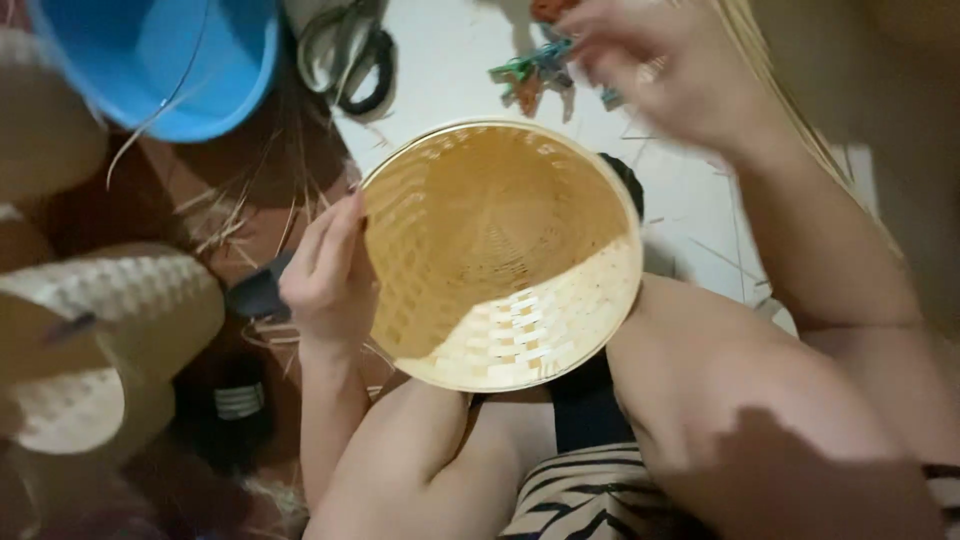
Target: Weaving the rim of a bamboo basket and securing it with plastic clips.
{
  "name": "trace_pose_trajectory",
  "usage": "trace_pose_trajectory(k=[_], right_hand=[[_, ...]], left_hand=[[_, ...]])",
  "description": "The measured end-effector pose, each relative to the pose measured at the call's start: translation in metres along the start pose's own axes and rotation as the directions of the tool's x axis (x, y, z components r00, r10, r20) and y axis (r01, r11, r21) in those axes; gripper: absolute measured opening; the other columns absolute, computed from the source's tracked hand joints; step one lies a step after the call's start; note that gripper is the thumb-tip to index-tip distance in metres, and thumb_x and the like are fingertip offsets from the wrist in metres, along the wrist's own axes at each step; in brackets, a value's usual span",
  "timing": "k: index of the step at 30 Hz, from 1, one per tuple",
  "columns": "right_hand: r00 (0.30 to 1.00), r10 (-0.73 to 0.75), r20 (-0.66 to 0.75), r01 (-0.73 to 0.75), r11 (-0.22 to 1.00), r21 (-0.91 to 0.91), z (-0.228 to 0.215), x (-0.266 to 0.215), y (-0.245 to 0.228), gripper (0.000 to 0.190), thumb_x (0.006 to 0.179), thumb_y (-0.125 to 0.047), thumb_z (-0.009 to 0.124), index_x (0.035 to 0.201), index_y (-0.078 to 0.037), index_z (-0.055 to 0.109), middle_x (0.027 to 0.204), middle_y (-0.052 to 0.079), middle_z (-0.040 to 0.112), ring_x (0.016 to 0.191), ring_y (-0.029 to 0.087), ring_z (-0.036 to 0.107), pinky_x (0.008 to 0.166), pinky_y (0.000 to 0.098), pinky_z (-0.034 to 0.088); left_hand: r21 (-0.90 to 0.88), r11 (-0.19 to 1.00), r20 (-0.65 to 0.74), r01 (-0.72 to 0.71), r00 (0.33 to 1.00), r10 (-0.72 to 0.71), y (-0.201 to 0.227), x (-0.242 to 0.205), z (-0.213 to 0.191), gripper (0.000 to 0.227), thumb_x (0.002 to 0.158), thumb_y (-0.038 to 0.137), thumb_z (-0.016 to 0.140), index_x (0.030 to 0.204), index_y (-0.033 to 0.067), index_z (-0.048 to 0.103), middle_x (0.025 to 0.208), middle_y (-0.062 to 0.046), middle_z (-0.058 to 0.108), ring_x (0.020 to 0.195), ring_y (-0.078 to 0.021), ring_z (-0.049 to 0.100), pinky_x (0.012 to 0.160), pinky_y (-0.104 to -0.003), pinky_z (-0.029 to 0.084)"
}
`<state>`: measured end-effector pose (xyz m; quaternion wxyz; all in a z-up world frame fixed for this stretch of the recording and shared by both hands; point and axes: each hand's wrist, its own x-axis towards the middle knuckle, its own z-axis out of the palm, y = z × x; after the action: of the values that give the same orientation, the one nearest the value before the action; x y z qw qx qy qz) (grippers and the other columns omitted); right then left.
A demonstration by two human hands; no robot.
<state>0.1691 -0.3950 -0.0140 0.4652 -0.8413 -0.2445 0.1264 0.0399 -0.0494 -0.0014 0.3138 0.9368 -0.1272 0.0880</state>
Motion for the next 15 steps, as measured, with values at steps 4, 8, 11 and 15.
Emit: trace_pose_trajectory(k=[4, 8, 11, 15], right_hand=[[0.882, 0.405, -0.24, -0.47, 0.79, -0.394, -0.026, -0.084, 0.166, 0.015, 0.107, -0.016, 0.069, 0.113, -0.002, 0.072, 0.099, 0.017, 0.073, 0.088, 0.028, 0.07, 0.078, 0.045, 0.055], [0.736, 0.615, -0.283, -0.623, 0.453, -0.637, -0.007, -0.16, 0.275, 0.016, 0.102, -0.02, 0.076, 0.105, -0.004, 0.073, 0.088, 0.018, 0.07, 0.079, 0.033, 0.069, 0.076, 0.0534, 0.055], [0.705, 0.633, -0.321, -0.684, 0.487, -0.543, 0.0, -0.18, 0.288, 0.012, 0.102, -0.017, 0.072, 0.108, -0.007, 0.071, 0.092, 0.015, 0.068, 0.083, 0.031, 0.068, 0.076, 0.0526, 0.055], [0.724, 0.595, -0.349, -0.679, 0.525, -0.513, -0.01, -0.195, 0.289, 0.013, 0.103, -0.011, 0.068, 0.113, -0.004, 0.069, 0.095, 0.016, 0.068, 0.085, 0.031, 0.068, 0.073, 0.0515, 0.055]], left_hand=[[0.016, 0.999, -0.054, 0.051, 0.997, -0.05, -0.009, -0.013, -0.001, 0.037, 0.097, -0.013, 0.068, 0.131, -0.0004, 0.067, 0.119, -0.021, 0.072, 0.108, -0.034, 0.074, 0.093, -0.038, 0.06], [0.013, 0.993, -0.071, 0.12, 0.99, -0.119, -0.01, -0.016, 0.0, 0.043, 0.094, -0.015, 0.068, 0.133, 0.0019, 0.068, 0.12, -0.021, 0.072, 0.11, -0.0326, 0.075, 0.094, -0.038, 0.061], [0.002, 0.994, -0.064, 0.111, 0.992, -0.111, -0.011, -0.014, -0.002, 0.043, 0.094, -0.016, 0.067, 0.134, 0.0013, 0.068, 0.119, -0.021, 0.072, 0.108, -0.0323, 0.075, 0.093, -0.037, 0.061], [-0.031, 0.989, -0.079, 0.146, 0.986, -0.148, -0.009, -0.016, -0.002, 0.042, 0.095, -0.015, 0.068, 0.133, 0.0011, 0.067, 0.119, -0.021, 0.073, 0.107, -0.0311, 0.075, 0.092, -0.037, 0.06]])
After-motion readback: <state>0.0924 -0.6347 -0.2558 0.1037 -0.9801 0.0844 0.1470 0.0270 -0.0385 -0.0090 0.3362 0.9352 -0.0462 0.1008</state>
